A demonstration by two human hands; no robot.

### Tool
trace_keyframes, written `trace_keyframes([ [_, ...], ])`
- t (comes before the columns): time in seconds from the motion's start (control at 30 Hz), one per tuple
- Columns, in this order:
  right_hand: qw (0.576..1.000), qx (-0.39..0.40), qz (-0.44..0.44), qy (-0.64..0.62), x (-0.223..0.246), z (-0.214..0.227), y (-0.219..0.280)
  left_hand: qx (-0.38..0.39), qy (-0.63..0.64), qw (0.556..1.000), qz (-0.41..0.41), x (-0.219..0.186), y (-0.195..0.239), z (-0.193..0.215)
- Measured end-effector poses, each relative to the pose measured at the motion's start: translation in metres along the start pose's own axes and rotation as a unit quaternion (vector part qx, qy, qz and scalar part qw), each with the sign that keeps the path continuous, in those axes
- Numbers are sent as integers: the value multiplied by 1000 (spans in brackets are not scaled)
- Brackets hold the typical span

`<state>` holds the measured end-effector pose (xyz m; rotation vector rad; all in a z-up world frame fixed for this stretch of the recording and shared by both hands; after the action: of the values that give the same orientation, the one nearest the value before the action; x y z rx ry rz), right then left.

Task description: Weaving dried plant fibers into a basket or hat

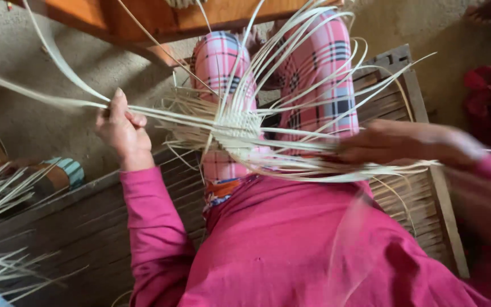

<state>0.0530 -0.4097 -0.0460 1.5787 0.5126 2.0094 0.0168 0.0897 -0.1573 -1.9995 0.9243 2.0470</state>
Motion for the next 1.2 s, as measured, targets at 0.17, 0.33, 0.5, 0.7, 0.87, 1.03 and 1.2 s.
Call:
trace_keyframes([
  [0.17, 899, 44, -189, 393, -109, -22, 62, 67, 41, 966, 248, -41, 70, -25],
  [0.33, 928, -156, 176, 289, 88, 21, 18, 271, -207, 940, -19, -71, 172, -35],
  [0.5, 867, -319, 328, 200, 126, -1, -70, 324, -250, 898, -160, -75, 188, -40],
  [0.7, 900, -313, 304, -20, 94, -19, -127, 373, -282, 847, -253, -71, 169, -47],
  [0.87, 915, -289, 280, -25, 99, -19, -122, 216, -273, 910, -227, -58, 175, -44],
  [1.03, 921, -278, 272, -32, 104, -16, -113, 104, -339, 862, -363, -86, 198, -18],
  [1.2, 927, -268, 261, -36, 102, -15, -114, 205, -398, 817, -363, -95, 209, -47],
])
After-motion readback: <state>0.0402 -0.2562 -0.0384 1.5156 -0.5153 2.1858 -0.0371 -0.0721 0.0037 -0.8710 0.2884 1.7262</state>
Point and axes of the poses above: each hand's wrist, its own y-axis away from the middle knuckle, its own z-axis out of the back of the hand, x = y × z, the point moved 3 cm from there along -y, towards the middle knuckle, and after that the axes turned 4 degrees about z, right-handed, at the moved point
